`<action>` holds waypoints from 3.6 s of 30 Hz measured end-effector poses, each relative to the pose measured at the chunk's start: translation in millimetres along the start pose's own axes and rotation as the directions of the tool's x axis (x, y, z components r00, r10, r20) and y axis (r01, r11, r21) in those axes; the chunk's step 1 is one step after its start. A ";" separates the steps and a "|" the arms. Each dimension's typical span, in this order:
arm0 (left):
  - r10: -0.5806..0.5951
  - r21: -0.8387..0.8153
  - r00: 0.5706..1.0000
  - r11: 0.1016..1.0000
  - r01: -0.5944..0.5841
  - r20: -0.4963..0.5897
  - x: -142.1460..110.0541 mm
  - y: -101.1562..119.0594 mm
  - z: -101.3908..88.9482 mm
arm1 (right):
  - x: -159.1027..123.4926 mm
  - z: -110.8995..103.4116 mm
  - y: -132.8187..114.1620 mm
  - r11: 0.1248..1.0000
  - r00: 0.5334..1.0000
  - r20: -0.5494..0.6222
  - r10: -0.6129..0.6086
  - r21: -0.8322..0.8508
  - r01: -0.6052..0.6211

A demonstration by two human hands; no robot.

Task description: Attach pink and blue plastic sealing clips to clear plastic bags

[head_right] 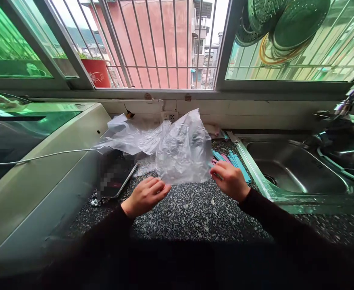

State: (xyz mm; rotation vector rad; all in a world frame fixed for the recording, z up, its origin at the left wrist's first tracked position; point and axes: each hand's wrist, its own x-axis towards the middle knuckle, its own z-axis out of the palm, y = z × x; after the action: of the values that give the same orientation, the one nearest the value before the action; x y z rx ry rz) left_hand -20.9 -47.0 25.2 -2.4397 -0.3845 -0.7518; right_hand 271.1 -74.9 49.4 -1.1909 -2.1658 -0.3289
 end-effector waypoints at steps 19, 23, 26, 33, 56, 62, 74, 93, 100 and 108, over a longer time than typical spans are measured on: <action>-0.322 -0.496 0.947 0.822 0.280 0.001 -14.4 59.0 -1.5 | -44.9 15.0 -9.3 0.870 0.769 0.524 0.366 0.100 -0.482; -0.421 -0.396 0.853 0.758 0.518 0.309 -10.8 51.3 22.8 | -35.1 30.1 -19.6 0.883 0.672 0.634 0.384 -0.038 -0.469; -0.396 -0.349 0.824 0.766 0.540 0.406 -17.2 52.4 36.0 | -32.7 33.3 -22.3 0.879 0.630 0.663 0.404 -0.090 -0.469; -0.396 -0.337 0.817 0.768 0.545 0.418 -26.0 57.9 38.5 | -58.5 7.6 -2.1 0.818 0.641 0.624 0.446 0.007 -0.575; -0.264 -0.444 0.936 0.828 0.344 0.232 -36.8 101.1 14.2 | -71.6 6.2 -12.0 0.959 0.838 0.506 0.205 0.068 -0.276; -0.420 -0.560 0.899 0.719 0.411 0.121 -30.4 95.5 0.5 | -75.3 -3.2 -6.3 0.975 0.894 0.445 0.048 0.171 -0.138; -0.650 -0.850 0.717 0.205 0.485 0.252 -26.3 64.0 -43.7 | -41.3 60.9 -9.0 0.922 0.945 0.309 -0.110 0.386 -0.019; -0.830 -0.728 -0.175 -0.551 0.408 0.530 -61.2 -3.3 26.7 | 3.1 92.6 -8.0 0.907 0.786 0.574 0.228 0.168 -0.386; -0.872 -0.626 0.023 -0.332 0.706 0.488 -76.4 45.1 6.2 | 1.1 81.7 -6.0 0.914 0.709 0.659 0.251 0.079 -0.397; -0.873 -0.597 0.179 -0.149 0.788 0.454 -66.4 53.9 12.3 | 0.5 57.9 -5.9 0.935 0.642 0.712 0.283 -0.056 -0.351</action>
State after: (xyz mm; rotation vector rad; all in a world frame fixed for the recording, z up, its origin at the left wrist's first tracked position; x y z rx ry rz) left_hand -46.6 -90.3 -45.1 -2.4897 -2.2689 -1.9330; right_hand 242.2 -49.2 5.8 -1.8328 -2.4737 0.4766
